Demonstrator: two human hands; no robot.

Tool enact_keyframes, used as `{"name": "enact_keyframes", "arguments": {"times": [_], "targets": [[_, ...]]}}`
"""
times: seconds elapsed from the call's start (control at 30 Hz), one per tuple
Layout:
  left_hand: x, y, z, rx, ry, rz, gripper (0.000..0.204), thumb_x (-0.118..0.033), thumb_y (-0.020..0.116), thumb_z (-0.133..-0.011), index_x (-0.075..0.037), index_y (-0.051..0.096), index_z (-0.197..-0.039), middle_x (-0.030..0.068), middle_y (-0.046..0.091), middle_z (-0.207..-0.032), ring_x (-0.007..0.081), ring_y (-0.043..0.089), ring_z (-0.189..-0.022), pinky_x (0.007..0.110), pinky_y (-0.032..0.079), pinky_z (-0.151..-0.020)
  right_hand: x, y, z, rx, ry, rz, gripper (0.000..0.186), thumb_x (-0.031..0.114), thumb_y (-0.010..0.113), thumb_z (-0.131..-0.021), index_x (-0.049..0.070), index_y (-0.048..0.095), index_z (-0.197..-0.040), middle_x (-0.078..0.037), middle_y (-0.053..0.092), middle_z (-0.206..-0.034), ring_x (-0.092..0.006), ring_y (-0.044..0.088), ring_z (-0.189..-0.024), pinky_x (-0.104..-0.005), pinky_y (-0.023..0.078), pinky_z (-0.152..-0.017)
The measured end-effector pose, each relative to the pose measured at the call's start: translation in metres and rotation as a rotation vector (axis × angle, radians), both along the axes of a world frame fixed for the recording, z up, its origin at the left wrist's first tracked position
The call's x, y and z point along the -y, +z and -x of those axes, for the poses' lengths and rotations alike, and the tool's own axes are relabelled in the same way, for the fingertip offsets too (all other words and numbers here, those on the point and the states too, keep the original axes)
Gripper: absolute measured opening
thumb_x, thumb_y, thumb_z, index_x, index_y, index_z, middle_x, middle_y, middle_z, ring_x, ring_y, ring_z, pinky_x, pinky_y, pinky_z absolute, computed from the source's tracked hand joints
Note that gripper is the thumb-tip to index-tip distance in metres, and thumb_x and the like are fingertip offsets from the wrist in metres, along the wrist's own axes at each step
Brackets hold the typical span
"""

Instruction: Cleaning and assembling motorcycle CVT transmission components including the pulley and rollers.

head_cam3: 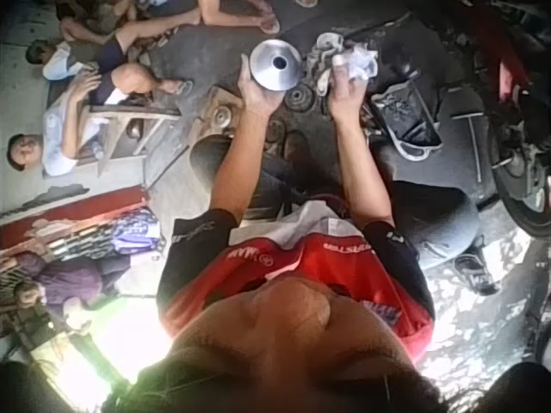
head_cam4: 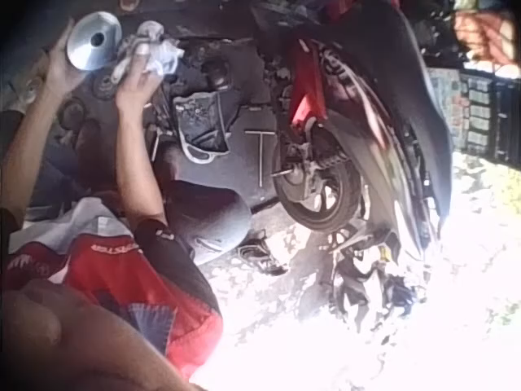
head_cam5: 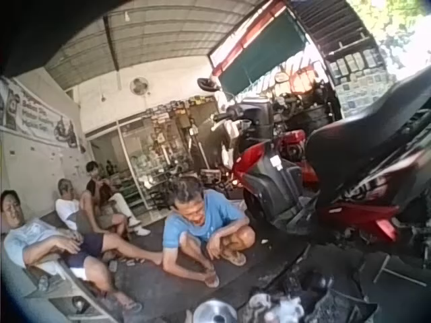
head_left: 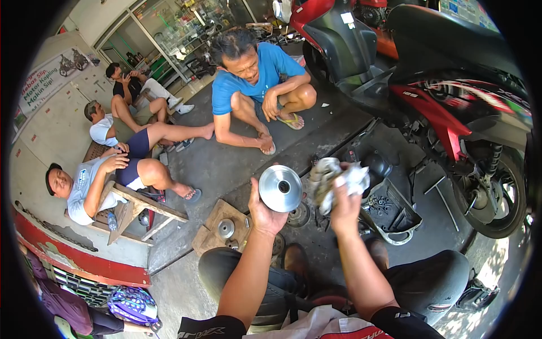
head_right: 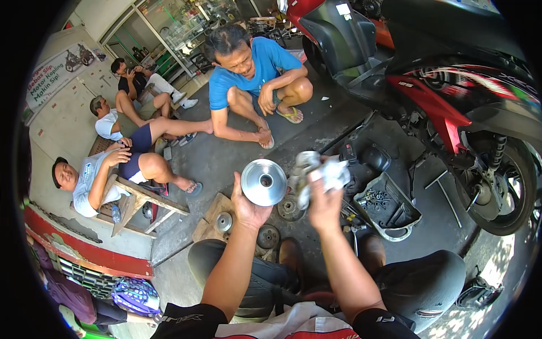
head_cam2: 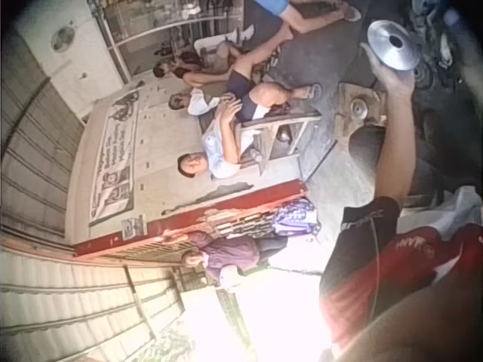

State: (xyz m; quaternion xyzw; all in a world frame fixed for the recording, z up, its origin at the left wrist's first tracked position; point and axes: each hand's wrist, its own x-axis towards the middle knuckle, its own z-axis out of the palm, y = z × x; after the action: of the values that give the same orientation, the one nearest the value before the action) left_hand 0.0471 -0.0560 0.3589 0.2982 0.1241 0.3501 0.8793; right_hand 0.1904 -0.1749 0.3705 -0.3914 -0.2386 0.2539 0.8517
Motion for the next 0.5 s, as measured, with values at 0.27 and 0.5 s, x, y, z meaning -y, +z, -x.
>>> {"name": "enact_keyframes", "arguments": {"times": [0.27,0.5], "targets": [[0.025,-0.007,-0.018,-0.225,0.078,-0.128,0.060,-0.046,0.050,-0.106,-0.004,0.052,-0.149,0.0114,0.061,-0.145,0.0244,0.058,-0.134,0.040,0.043,-0.115,-0.061,-0.002,0.001,0.511,0.232,0.346,0.033,0.031,0.057,-0.103,0.012,0.066,-0.128,-0.020,0.054,-0.150,-0.0447,0.041,-0.148,-0.0701,0.023,-0.119],[0.033,-0.008,-0.005,-0.318,0.101,-0.049,0.067,-0.055,0.047,-0.102,-0.010,0.051,-0.150,0.0098,0.059,-0.148,0.0244,0.056,-0.137,0.044,0.045,-0.115,-0.055,-0.018,0.029,0.879,0.004,0.193,0.032,0.028,0.064,-0.099,0.008,0.067,-0.123,-0.021,0.057,-0.147,-0.0464,0.045,-0.144,-0.0667,0.030,-0.116]]}}
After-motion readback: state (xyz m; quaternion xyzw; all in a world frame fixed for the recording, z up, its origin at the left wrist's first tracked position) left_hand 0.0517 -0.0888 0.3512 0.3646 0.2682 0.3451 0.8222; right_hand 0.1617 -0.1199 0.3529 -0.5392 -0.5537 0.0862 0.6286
